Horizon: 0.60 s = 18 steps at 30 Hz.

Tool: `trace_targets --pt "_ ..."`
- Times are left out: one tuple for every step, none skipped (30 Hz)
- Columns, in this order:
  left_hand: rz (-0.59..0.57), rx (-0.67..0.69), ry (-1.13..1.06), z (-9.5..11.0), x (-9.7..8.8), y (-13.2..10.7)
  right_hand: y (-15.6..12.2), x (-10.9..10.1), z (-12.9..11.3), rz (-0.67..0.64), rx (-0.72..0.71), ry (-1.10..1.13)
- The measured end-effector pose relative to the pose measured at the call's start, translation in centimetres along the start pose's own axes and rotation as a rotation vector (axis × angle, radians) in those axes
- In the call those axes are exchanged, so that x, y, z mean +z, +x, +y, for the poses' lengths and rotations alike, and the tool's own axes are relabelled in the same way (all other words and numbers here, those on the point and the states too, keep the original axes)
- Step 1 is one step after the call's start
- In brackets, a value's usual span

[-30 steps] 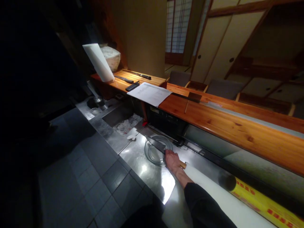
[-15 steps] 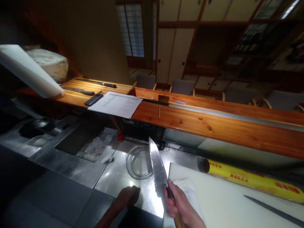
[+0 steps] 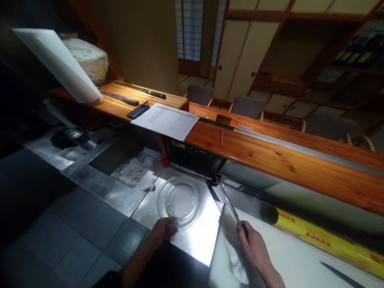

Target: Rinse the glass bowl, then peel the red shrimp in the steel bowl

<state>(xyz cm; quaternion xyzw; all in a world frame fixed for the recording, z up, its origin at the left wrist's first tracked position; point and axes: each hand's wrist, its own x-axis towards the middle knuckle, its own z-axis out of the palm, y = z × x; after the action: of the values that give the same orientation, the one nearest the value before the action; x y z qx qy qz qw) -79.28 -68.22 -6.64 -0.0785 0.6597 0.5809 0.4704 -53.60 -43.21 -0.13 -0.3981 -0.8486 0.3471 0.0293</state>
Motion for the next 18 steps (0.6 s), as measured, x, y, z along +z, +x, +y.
trace_targets --pt "-0.011 0.007 -0.032 -0.4 -1.8 -0.9 0.9 0.6 0.6 -0.007 -0.034 -0.116" --pt "0.03 -0.007 -0.032 -0.9 -3.7 -1.8 1.8 1.3 1.1 -0.015 -0.076 -0.215" --pt "0.084 0.006 -0.023 -1.4 -5.5 -2.9 2.9 2.1 1.4 -0.025 -0.126 -0.296" --pt "0.12 0.004 0.007 -1.9 -7.3 -3.9 4.0 3.0 1.5 -0.039 -0.181 -0.363" --pt "0.149 -0.001 0.032 -2.6 -8.8 -5.0 5.1 4.0 1.4 -0.054 -0.238 -0.416" --pt "0.171 0.013 0.051 -3.2 -10.0 -6.1 6.2 4.9 1.3 -0.067 -0.295 -0.46" --pt "0.202 0.022 0.057 -3.8 -11.0 -7.1 7.3 5.8 1.0 -0.076 -0.347 -0.498" --pt "0.243 0.028 0.048 -4.4 -11.6 -8.1 8.2 6.5 0.8 -0.08 -0.389 -0.529" --pt "0.285 0.027 0.03 -4.9 -11.9 -9.0 8.9 7.3 0.7 -0.081 -0.425 -0.552" --pt "0.328 0.012 0.008 -5.2 -12.0 -9.8 9.5 7.9 0.6 -0.081 -0.458 -0.567" --pt "0.363 -0.009 -0.009 -5.4 -11.9 -10.5 9.9 8.4 0.7 -0.079 -0.486 -0.578" --pt "0.381 -0.026 -0.018 -5.4 -11.7 -11.1 10.1 8.9 1.0 -0.076 -0.507 -0.588" --pt "0.387 -0.031 -0.017 -5.3 -11.5 -11.7 10.3 9.2 1.3 -0.074 -0.519 -0.598" --pt "0.388 -0.025 -0.006 -5.0 -11.2 -12.1 10.5 9.6 1.6 -0.076 -0.522 -0.605" --pt "0.384 -0.006 0.013 -4.7 -11.0 -12.5 10.6 9.8 2.0 -0.083 -0.517 -0.611" --pt "0.373 0.025 0.037 -4.3 -10.8 -12.8 10.6 10.0 2.2 -0.091 -0.505 -0.615" --pt "0.346 0.058 0.067 -3.9 -10.7 -13.0 10.5 10.1 2.2 -0.095 -0.486 -0.615" --pt "0.314 0.087 0.101 -3.5 -10.7 -13.1 10.2 10.1 2.0 -0.084 -0.457 -0.604"
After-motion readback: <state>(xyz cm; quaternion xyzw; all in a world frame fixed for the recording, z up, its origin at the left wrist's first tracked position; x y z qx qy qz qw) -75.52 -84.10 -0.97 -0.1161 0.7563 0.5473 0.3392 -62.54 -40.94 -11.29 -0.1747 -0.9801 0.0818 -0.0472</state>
